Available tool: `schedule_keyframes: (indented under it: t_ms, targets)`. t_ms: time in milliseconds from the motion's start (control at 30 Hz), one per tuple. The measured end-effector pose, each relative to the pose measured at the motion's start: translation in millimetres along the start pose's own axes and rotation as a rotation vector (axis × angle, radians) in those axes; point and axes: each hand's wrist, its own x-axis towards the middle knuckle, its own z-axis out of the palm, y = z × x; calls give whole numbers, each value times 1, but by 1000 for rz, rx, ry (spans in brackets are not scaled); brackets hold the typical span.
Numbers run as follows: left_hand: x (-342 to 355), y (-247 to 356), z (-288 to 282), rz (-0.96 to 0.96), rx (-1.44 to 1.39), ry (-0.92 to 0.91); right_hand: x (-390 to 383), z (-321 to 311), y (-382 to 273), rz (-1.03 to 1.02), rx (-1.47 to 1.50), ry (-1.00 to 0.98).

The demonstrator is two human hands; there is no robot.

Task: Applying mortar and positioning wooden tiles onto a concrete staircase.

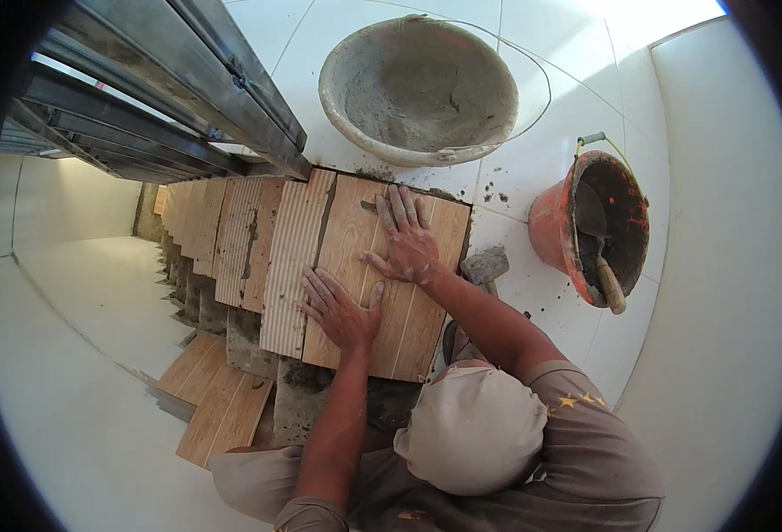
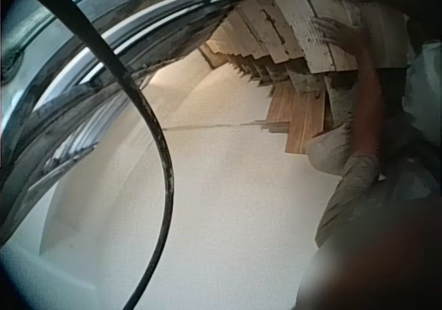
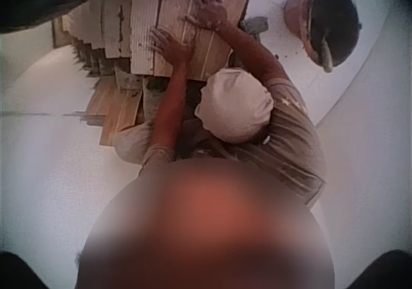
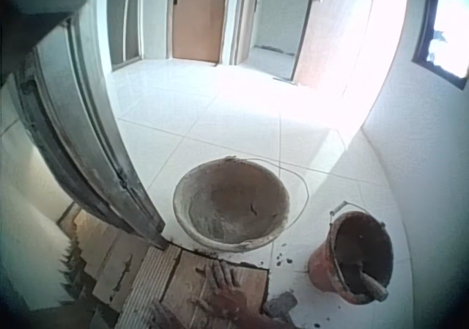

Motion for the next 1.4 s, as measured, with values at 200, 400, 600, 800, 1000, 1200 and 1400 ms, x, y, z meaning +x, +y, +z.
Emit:
schedule_keyframes:
  t_ms: [200,400,600,800,1000,1200,1400]
  targets:
    - [5,-2,4,-13,3,11,8,0,2,-22,16,32]
    - [4,0,4,2,19,33,5,2,0,-16,4,60]
    - [-2,-1,-3,-4,27,9,-27,13,-2,217,-42,114]
    - [1,1,-1,-6,41,-7,-27,14,-2,282,-91,151]
    - [-1,1,2,-7,53,-4,-27,14,0,294,-92,100]
    - [-1,-1,0,7,48,-8,-29,14,0,287,-106,95]
    - [-3,-4,-1,12,50,20,-31,17,-1,270,-137,117]
